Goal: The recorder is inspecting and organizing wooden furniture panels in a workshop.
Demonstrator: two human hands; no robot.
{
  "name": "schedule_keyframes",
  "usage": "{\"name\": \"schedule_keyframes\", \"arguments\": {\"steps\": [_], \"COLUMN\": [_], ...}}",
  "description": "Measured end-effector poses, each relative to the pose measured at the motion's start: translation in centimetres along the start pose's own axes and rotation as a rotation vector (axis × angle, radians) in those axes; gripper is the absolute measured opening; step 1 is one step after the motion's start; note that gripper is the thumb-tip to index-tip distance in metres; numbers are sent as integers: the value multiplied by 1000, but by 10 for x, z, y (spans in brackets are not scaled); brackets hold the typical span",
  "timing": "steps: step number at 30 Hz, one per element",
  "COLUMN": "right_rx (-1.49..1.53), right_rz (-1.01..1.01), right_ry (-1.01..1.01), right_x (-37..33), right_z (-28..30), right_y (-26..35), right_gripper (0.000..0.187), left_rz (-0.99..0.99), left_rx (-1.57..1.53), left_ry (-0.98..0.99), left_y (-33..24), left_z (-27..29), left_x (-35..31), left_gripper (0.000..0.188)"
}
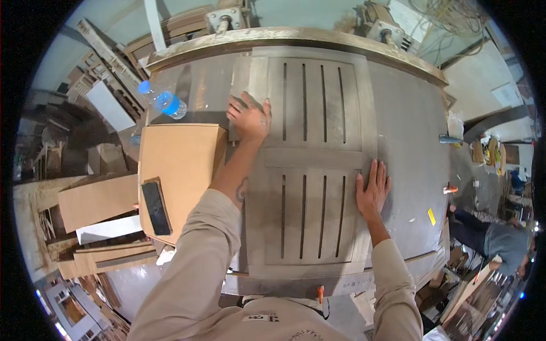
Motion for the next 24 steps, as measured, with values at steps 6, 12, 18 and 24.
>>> {"name": "schedule_keyframes", "arguments": {"steps": [6,12,18,24], "right_rx": [-27,-57,-46,-48], "right_rz": [19,38,64,98], "right_ry": [-30,-42,-77,-102], "right_x": [0,-2,5,1], "right_z": [-1,-1,-8,-11], "right_y": [11,6,5,10], "right_gripper": [65,65,67,67], "left_rz": [-32,-35,-52,0], "left_rx": [2,-5,30,113], "left_ry": [-43,26,-86,-230], "left_y": [5,1,5,19], "left_z": [6,4,-3,-5], "left_x": [7,3,6,6], "left_gripper": [77,76,78,78]}}
Point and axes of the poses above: each hand's wrist, its own x-axis towards the middle knuckle, its own z-axis out of the back of the hand, y = z × x, the point moved 8 cm from there along x, towards the middle knuckle, and after that the axes turned 9 degrees about x, right-handed, at the moved point
